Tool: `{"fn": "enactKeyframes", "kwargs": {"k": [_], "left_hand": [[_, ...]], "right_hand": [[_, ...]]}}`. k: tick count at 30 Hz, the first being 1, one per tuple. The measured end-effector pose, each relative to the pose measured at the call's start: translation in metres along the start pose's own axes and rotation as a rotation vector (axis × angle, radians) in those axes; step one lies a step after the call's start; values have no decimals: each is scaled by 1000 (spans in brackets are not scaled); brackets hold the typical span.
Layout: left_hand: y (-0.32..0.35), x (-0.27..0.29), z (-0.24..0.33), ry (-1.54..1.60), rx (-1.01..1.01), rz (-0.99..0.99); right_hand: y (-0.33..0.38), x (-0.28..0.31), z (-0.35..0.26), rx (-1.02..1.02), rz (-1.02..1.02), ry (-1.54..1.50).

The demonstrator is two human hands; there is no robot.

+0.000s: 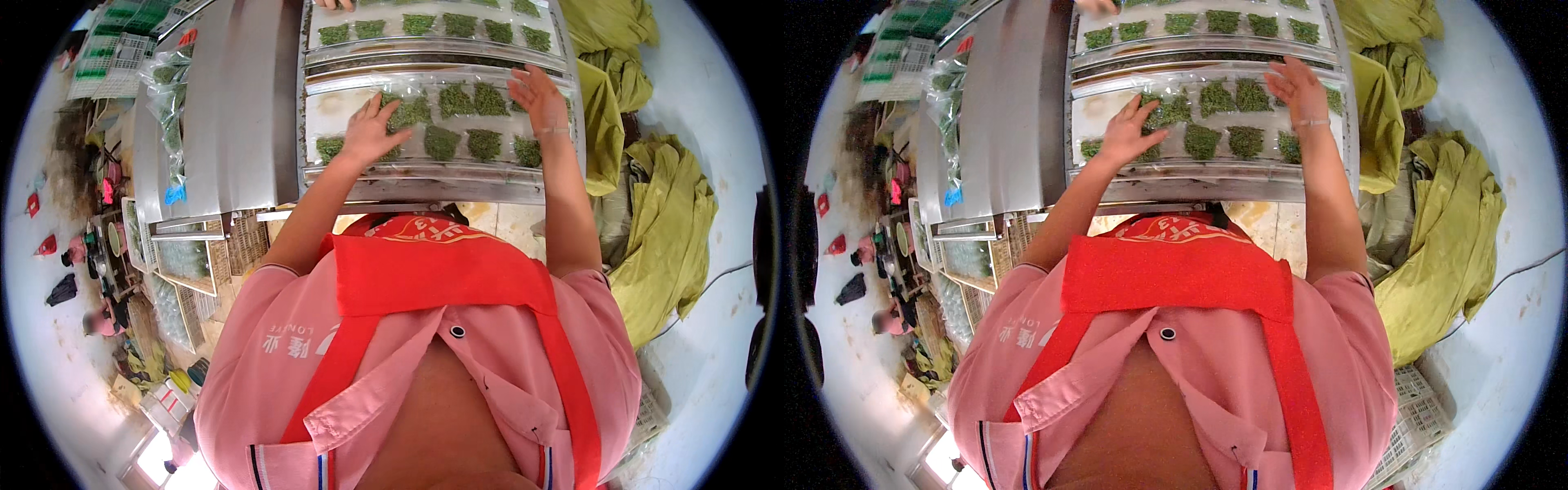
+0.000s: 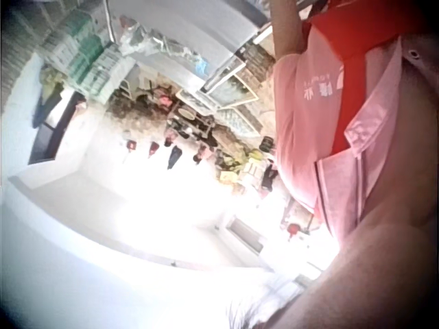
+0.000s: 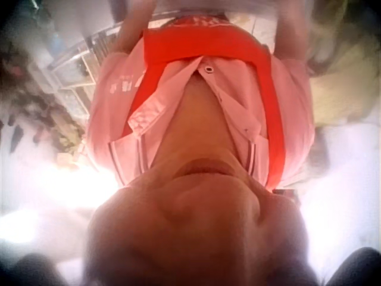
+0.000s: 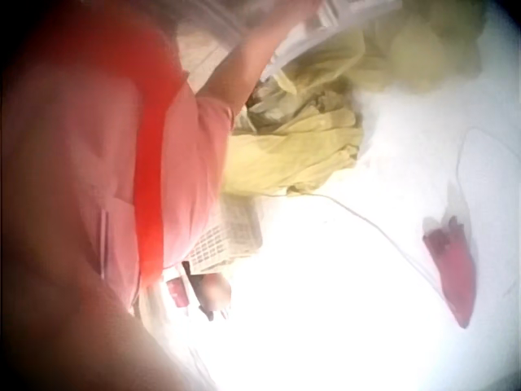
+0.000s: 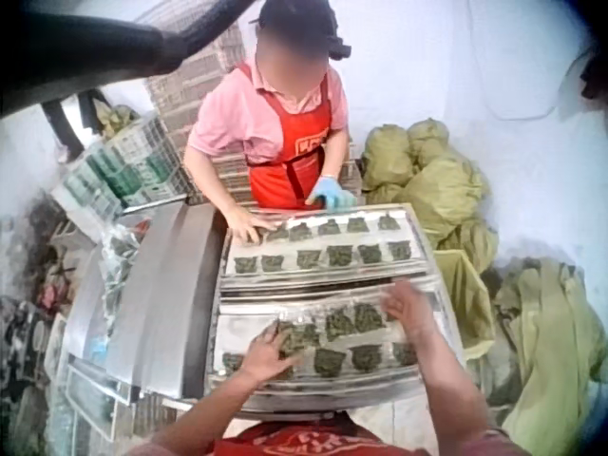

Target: The person repeatedly picks small plastic bags containing green leafy vegetables from a white basket and places them into a vacuum-sealing machine. After sealing, the person removes the sealed bags and places them into a metal tray. The process is repeated continuously throughout the clip.

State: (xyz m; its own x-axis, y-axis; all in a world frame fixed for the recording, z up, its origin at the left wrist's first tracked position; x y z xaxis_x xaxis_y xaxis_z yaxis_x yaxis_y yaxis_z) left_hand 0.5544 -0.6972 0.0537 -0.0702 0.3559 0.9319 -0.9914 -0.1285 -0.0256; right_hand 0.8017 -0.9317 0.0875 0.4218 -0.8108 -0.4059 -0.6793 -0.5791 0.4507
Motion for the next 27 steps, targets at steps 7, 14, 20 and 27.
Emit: {"fn": "enactKeyframes", "kwargs": {"k": [7,14,20,27], "left_hand": [[64,62,-28,-293,477,-315],[22,31,-10,-123,316,-417],[-11,11,4,-155,191,-363],[-91,-8,85,-138,103,-420]], "right_hand": [[98,86,51,438,568,1358],[101,23,87,246,468,1538],[88,16,91,313,442,1550],[49,115,38,544,460,1553]]}}
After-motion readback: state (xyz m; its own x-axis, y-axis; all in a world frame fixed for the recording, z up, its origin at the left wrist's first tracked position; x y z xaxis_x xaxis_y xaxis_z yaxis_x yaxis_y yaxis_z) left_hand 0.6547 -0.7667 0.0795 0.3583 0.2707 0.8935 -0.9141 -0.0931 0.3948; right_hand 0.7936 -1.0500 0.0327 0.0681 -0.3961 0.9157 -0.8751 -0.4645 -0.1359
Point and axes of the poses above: each hand's wrist, its own y-axis away from the middle knuckle, its own x-axis out of the back of the hand, z = x × y, the point moved 1 cm from there along -y, towards the middle knuckle, and after that the axes turned 12 degrees about -x, right-handed, at the moved point
